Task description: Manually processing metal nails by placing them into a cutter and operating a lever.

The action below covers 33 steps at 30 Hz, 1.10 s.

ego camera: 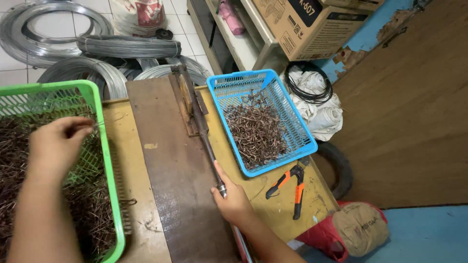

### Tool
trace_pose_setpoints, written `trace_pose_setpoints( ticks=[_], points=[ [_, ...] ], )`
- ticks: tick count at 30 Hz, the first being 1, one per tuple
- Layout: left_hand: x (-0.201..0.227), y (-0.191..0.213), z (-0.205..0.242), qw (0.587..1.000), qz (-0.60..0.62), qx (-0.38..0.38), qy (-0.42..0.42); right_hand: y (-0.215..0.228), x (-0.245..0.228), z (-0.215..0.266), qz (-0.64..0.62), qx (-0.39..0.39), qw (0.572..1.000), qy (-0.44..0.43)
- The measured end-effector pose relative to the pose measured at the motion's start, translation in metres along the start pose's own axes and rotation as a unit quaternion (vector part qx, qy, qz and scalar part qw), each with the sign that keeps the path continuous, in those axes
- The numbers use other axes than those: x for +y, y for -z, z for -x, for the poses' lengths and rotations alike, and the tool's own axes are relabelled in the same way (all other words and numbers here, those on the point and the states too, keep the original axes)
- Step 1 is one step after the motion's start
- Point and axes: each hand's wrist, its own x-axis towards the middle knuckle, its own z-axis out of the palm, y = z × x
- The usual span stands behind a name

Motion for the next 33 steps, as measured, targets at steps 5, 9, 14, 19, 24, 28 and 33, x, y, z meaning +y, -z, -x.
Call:
trace_pose_setpoints(
  ticks=[5, 9, 14, 19, 24, 28, 33],
  points=[
    [0.041, -0.046, 0.012, 0.999, 0.004, -0.038, -0.007, 0.007, -0.009, 0.005, 0.014, -0.027, 1.0, -0.007],
    [0.004, -0.109, -0.019, 0.993, -0.039, -0.055, -0.096, 0.008, -0.002, 0.003, 0.117, -0.065, 0.991, -0.001],
    [0.006, -0.152, -0.048, 0.991, -0.039, -0.098, -0.088, 0.016, -0.01, 0.013, 0.106, -0.079, 0.991, -0.024],
    [0.005, -0.183, -0.076, 0.992, -0.038, -0.09, -0.075, 0.035, -0.019, 0.018, 0.092, -0.076, 0.993, -0.009],
    [0.011, -0.191, -0.083, 0.99, -0.029, -0.092, -0.098, 0.067, -0.059, 0.034, 0.138, -0.083, 0.987, 0.002],
    [0.018, -0.198, -0.086, 0.992, -0.009, -0.099, -0.078, 0.084, -0.083, 0.044, 0.13, -0.095, 0.987, -0.001],
    [0.048, -0.199, -0.083, 0.989, 0.022, -0.143, -0.031, 0.085, -0.09, 0.045, 0.146, -0.104, 0.983, -0.031]
  ],
)
